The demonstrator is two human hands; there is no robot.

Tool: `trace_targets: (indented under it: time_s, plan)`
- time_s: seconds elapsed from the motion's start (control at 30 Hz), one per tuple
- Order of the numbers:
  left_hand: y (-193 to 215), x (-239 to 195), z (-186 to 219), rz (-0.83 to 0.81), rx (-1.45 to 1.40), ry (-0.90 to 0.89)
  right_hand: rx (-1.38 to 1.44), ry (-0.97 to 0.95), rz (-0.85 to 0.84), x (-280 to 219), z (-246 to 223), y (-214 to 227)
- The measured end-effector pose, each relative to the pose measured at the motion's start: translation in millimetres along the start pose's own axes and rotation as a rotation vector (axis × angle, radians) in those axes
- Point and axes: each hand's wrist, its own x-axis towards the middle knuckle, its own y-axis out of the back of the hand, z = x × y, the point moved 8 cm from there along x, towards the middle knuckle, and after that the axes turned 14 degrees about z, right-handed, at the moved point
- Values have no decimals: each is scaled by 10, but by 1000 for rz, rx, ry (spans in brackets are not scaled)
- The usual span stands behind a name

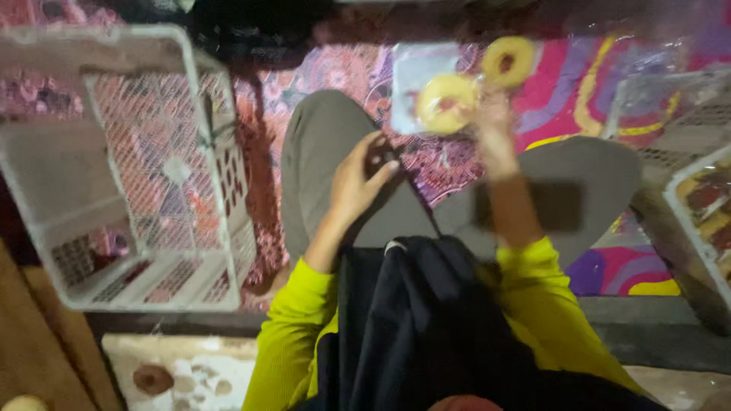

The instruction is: The person sits on a patterned floor mat and individually wraps doughnuts in clear plastic bags. They pick doughnuts from a tray, place them into bags, and arrange the wrapped items into a white plastic crate.

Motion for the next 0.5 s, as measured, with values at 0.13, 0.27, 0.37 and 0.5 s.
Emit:
trace_targets:
  time_s: [0.13, 0.27, 0.37, 0.5]
  plan:
    - [-1303, 421, 244, -251, 45, -114, -514, 465, 429, 802, -577, 1065]
    - [-2593, 248, 99, -619, 425, -220, -1154, 552, 458, 624, -340, 1463]
    - [-2852, 169, -163, -698, 607, -144, -1481, 608, -74, 459, 300, 1235]
    - [-2093, 108, -396, -449, 398, 81, -1631, 269, -437, 395, 1080, 1355]
